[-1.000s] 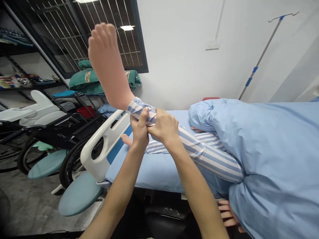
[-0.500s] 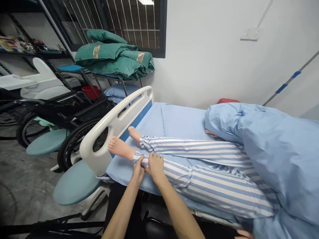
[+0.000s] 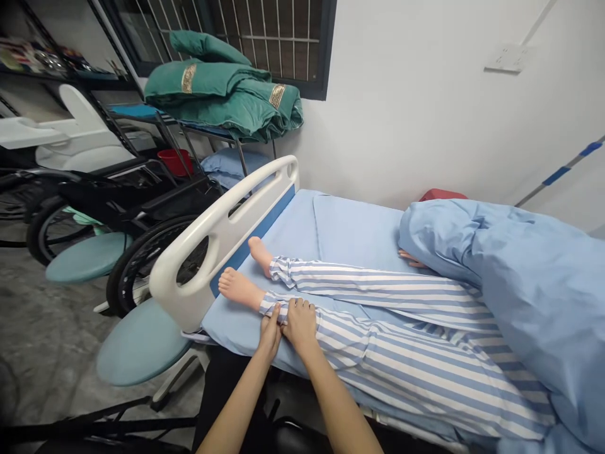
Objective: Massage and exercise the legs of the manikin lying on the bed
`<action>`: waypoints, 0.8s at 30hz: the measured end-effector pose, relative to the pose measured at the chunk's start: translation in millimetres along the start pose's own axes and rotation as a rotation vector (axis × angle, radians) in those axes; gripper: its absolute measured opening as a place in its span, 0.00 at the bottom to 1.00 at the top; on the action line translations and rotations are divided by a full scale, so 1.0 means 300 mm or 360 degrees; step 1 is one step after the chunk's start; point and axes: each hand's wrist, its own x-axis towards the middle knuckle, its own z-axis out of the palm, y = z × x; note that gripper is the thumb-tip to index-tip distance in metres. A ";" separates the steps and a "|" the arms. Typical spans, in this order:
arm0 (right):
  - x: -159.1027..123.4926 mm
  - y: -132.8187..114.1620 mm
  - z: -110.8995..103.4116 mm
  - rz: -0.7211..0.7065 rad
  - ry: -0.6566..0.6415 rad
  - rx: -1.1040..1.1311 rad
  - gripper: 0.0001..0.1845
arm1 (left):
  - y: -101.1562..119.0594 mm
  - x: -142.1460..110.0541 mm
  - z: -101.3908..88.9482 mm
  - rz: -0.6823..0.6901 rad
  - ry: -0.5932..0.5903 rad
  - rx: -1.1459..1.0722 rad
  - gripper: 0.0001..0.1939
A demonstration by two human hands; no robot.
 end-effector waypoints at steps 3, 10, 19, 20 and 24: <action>-0.023 0.011 -0.018 -0.0040 0.0004 0.0030 0.23 | 0.034 -0.011 -0.007 -0.0061 -0.0006 0.0017 0.15; -0.107 0.072 -0.109 -0.0191 0.0082 0.0306 0.31 | 0.153 -0.042 -0.053 -0.0067 0.0414 0.0601 0.15; -0.089 0.113 -0.104 -0.0122 0.0073 0.0331 0.35 | 0.357 0.015 -0.076 0.0351 0.0638 0.1301 0.08; -0.091 0.114 -0.089 -0.0107 0.0049 0.0309 0.35 | 0.360 0.011 -0.083 0.0384 0.0677 0.1372 0.09; -0.093 0.114 -0.040 -0.0028 0.0011 0.0236 0.32 | 0.344 -0.017 -0.088 0.0890 0.0606 0.1983 0.19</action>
